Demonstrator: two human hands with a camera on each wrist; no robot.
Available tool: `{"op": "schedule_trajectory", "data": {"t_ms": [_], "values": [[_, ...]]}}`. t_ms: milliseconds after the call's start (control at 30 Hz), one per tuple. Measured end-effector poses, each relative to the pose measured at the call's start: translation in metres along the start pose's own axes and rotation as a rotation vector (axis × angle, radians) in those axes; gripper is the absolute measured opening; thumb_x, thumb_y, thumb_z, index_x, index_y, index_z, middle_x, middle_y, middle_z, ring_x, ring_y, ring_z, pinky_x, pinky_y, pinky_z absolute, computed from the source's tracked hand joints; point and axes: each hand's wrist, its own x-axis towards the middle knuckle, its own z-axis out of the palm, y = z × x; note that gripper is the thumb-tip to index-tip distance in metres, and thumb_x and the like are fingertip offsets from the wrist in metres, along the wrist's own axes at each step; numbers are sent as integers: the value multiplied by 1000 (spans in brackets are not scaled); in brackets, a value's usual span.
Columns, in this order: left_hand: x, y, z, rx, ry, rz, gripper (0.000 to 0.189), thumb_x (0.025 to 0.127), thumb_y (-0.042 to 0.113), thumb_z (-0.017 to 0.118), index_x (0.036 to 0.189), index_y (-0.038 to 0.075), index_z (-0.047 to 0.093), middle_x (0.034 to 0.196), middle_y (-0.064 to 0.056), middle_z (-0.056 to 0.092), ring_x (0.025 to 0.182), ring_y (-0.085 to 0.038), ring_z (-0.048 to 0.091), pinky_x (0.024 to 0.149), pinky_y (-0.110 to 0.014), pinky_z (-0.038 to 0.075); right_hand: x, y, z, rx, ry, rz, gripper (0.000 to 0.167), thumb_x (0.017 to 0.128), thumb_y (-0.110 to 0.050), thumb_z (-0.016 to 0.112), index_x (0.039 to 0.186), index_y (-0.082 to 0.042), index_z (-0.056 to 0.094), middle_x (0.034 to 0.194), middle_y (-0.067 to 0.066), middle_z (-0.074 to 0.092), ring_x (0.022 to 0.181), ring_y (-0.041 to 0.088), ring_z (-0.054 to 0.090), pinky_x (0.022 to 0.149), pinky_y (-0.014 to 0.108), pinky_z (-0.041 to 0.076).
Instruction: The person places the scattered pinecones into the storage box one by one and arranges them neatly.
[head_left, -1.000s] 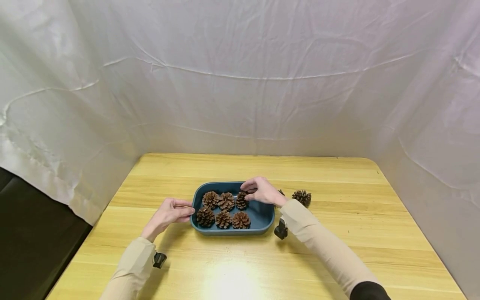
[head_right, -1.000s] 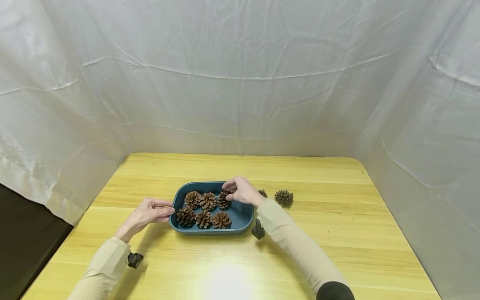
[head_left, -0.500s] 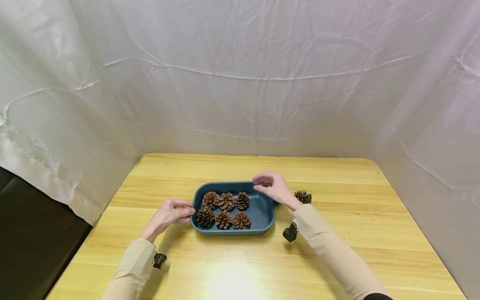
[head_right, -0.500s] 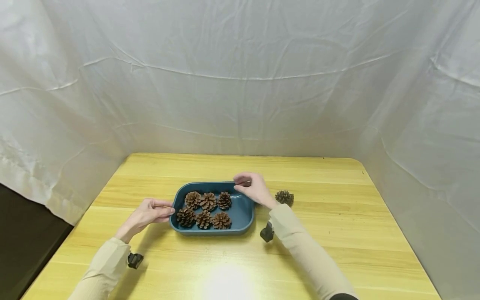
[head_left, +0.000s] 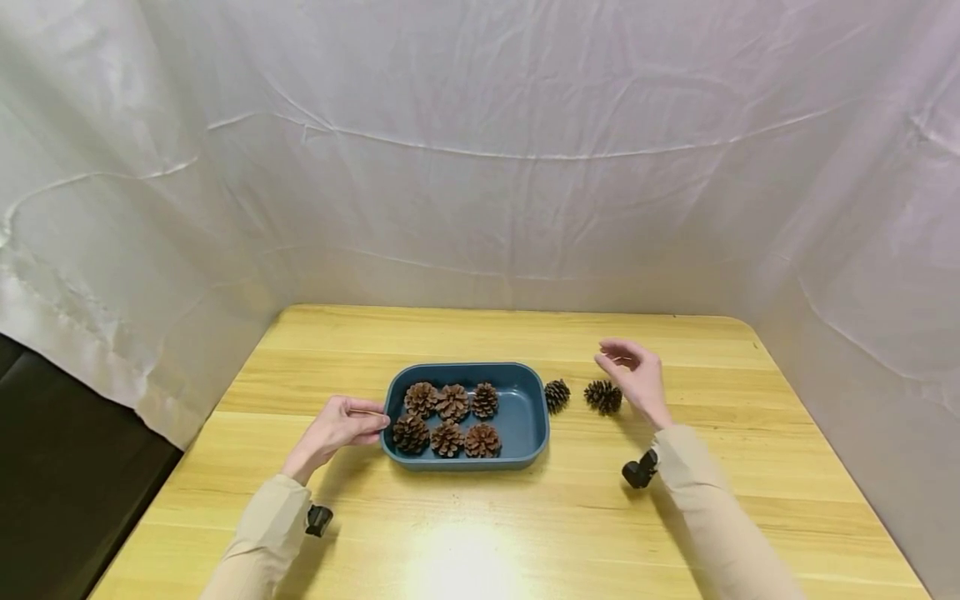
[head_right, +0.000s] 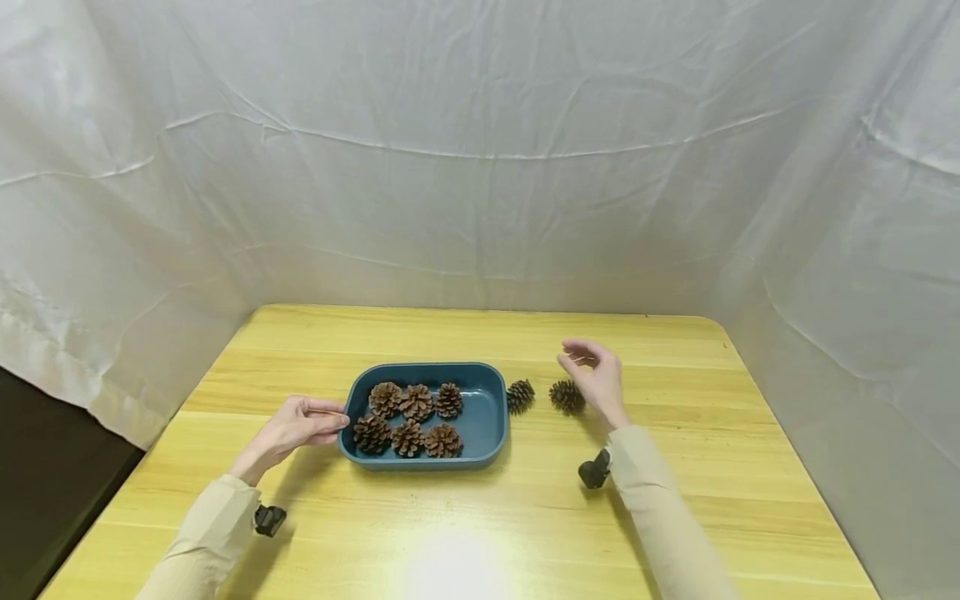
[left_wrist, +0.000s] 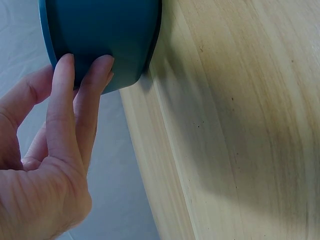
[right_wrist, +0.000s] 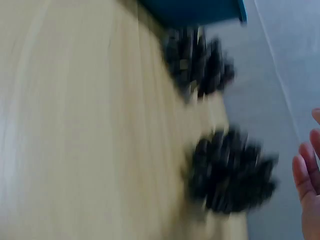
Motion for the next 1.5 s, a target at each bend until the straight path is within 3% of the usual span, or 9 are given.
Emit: {"op": "schedule_trajectory", "data": {"t_ms": [33, 100, 300, 467, 767, 1500], "values": [[0, 0, 0, -1, 1, 0, 46, 94, 1, 66, 131, -22, 51, 108, -21, 76, 83, -7, 73, 75, -20, 65, 0, 6, -4, -3, 5, -3, 31, 89, 3, 72, 116, 16, 65, 99, 7, 74, 84, 3, 64, 79, 10, 57], [-1, 0, 0, -3, 2, 0, 46, 94, 1, 66, 131, -22, 51, 109, -21, 75, 83, -6, 73, 75, -20, 65, 1, 22, -11, -31, 1, 6, 31, 91, -3, 72, 117, 13, 66, 99, 3, 73, 84, 0, 62, 76, 9, 56], [-1, 1, 0, 2, 6, 1, 46, 94, 1, 67, 131, -22, 52, 108, -20, 76, 83, -6, 73, 75, -20, 65, 4, 56, -20, -211, -114, 84, 39, 95, -23, 71, 124, 3, 66, 110, 21, 68, 83, 0, 58, 74, 10, 53], [-1, 1, 0, 3, 2, -1, 47, 94, 2, 67, 131, -22, 51, 107, -18, 76, 83, -6, 73, 75, -19, 65, 1, 57, -22, -293, -201, 122, 43, 95, -31, 70, 126, -1, 65, 113, 20, 67, 88, 9, 58, 78, 15, 51], [-1, 0, 1, 5, 3, 2, 46, 94, 1, 66, 131, -23, 51, 107, -18, 76, 83, -6, 73, 75, -20, 65, 1, 55, -20, -293, -292, 169, 51, 95, -34, 69, 132, 0, 60, 124, 24, 63, 100, 23, 60, 86, 27, 51], [-1, 0, 2, 3, 13, -8, 48, 94, 2, 67, 131, -22, 51, 104, -13, 78, 83, -6, 73, 74, -19, 65, 5, 58, -13, -274, -409, 200, 58, 91, -31, 73, 134, 4, 55, 126, 26, 60, 105, 29, 61, 91, 27, 52]]}}
